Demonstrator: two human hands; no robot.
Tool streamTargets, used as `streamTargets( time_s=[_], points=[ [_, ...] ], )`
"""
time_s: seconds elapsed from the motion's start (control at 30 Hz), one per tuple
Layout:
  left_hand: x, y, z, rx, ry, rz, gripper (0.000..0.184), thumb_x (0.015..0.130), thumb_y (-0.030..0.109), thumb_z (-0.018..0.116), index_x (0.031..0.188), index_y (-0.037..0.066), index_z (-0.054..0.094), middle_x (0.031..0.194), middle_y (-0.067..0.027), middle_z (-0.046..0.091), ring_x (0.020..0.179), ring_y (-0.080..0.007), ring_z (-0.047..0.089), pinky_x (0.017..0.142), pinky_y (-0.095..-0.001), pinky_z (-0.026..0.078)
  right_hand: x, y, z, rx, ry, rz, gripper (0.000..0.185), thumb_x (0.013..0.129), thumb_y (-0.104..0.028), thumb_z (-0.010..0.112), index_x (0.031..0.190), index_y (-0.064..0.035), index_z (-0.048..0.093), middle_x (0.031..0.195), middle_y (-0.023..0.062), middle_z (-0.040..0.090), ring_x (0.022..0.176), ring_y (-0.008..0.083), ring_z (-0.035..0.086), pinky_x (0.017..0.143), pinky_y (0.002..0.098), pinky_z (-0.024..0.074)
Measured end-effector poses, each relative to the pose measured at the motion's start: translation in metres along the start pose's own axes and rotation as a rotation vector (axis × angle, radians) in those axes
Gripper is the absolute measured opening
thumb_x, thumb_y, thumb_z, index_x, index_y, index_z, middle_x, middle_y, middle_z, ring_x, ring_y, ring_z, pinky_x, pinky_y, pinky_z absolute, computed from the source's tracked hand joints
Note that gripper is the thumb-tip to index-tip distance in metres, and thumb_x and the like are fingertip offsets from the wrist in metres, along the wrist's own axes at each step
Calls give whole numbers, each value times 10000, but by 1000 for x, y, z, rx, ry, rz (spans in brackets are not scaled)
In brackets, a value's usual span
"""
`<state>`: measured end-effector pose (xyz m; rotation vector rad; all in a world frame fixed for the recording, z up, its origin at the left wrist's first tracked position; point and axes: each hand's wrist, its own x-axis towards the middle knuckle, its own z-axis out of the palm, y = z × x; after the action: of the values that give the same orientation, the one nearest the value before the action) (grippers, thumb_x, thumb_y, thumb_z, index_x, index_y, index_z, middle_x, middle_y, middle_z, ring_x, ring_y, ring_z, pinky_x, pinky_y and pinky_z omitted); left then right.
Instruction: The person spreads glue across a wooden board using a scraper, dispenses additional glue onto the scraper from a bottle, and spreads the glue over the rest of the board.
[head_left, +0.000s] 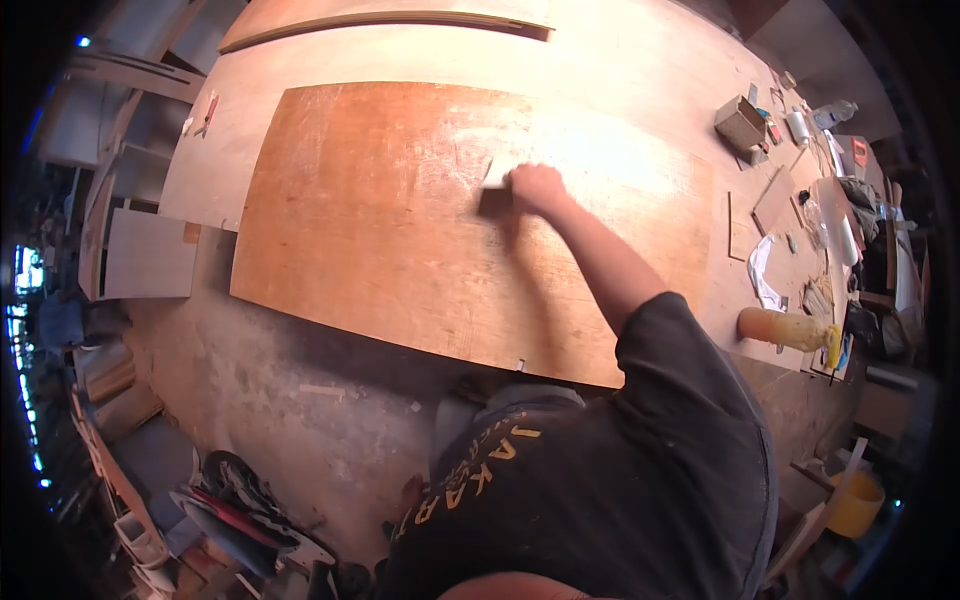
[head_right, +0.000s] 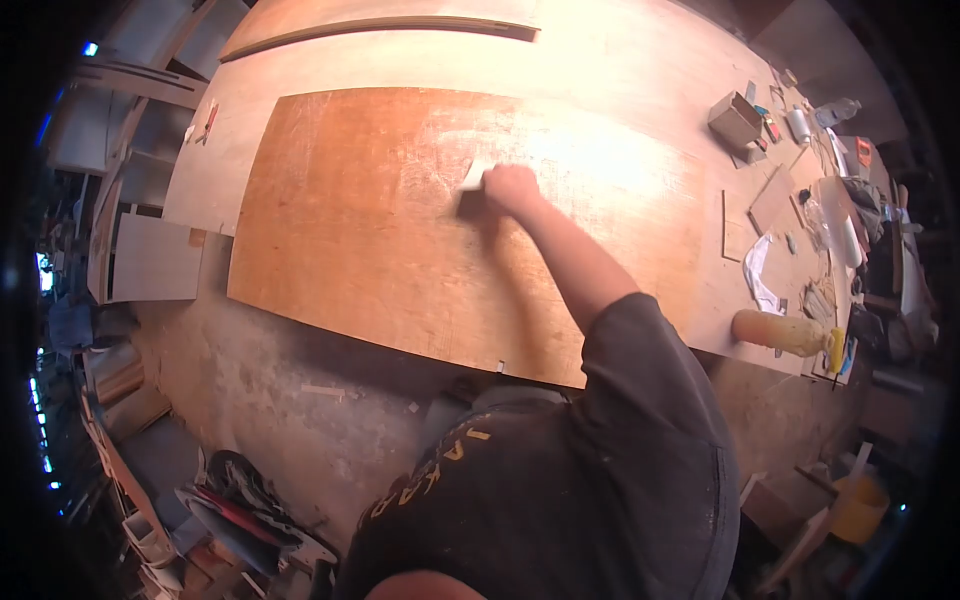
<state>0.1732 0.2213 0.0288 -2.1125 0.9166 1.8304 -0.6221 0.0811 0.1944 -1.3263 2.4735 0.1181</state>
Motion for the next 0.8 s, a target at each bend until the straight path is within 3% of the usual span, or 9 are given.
streamTargets(
  time_s=[0.17, 0.27, 0.4, 0.47, 0.53, 0.57, 0.67, 0.73, 0.8],
  points=[
    [27, 64, -7, 153, -39, 148, 529, 1054, 478, 587, 1390, 70, 558, 1144, -110, 674, 954, -224, 657, 769, -355, 523, -106, -54, 48, 6, -34, -117, 201, 916, -193, 639, 1059, -145, 772, 1072, 136, 747, 974, 324, 755, 768, 453, 615],
    [64, 78, -22, -74, -91, 295, 503, 1054, 470, 587, 1365, 75, 581, 1109, -87, 682, 879, -181, 650, 694, -307, 493, -173, -98, 61, 51, -104, -178, 200, 909, -199, 633, 1042, -149, 775, 1076, 135, 750, 968, 337, 757, 761, 470, 609],
    [34, 118, -10, -16, 19, 344, 435, 1056, 427, 604, 1284, 58, 628, 1024, -54, 663, 799, -159, 620, 646, -301, 461, -252, -169, 88, 105, -202, -241, 199, 884, -178, 629, 1019, -152, 773, 1067, 141, 756, 983, 340, 756, 771, 495, 605],
    [41, 117, -8, -4, 14, 352, 399, 1056, 403, 612, 1226, 46, 661, 995, -54, 667, 785, -157, 617, 643, -318, 470, -285, -200, 89, 96, -315, -365, 286, 873, -177, 637, 1120, -187, 780, 1058, 141, 759, 997, 339, 751, 803, 495, 604],
    [67, 97, -16, 149, -60, 509, 380, 1053, 382, 617, 1177, 28, 682, 969, -63, 683, 767, -164, 619, 643, -329, 476, -312, -217, 93, 369, -271, -390, 357, 856, -121, 604, 1168, -148, 775, 1054, 206, 768, 997, 370, 753, 812, 492, 601],
    [77, 90, -24, 223, -94, 589, 373, 1052, 371, 619, 1152, 19, 693, 956, -67, 691, 759, -167, 621, 642, -334, 478, -317, -214, 82, 484, -198, -353, 412, 842, -96, 590, 1213, -158, 759, 1052, 217, 763, 1003, 382, 746, 827, 493, 596],
    [87, 86, -41, 682, -113, 498, 378, 1045, 344, 622, 1140, -9, 717, 974, -98, 729, 791, -210, 664, 683, -362, 511, -307, -174, 53, 858, 47, -213, 598, 788, 5, 520, 1336, -140, 709, 1037, 257, 744, 998, 414, 724, 869, 490, 573],
    [57, 88, -35, 739, -16, 436, 385, 1046, 318, 616, 1181, -30, 711, 1047, -128, 738, 873, -244, 688, 739, -379, 530, -292, -117, 34, 1030, 218, -32, 501, 800, 23, 531, 1265, -32, 709, 1060, 257, 753, 1014, 370, 736, 899, 459, 561],
    [45, 90, -30, 693, 46, 367, 392, 1046, 292, 610, 1227, -45, 698, 1116, -158, 740, 953, -274, 700, 786, -397, 542, -272, -38, 29, 1070, 374, 108, 451, 809, 16, 556, 1230, -17, 716, 1090, 254, 757, 1041, 353, 733, 929, 443, 551]
  ],
)
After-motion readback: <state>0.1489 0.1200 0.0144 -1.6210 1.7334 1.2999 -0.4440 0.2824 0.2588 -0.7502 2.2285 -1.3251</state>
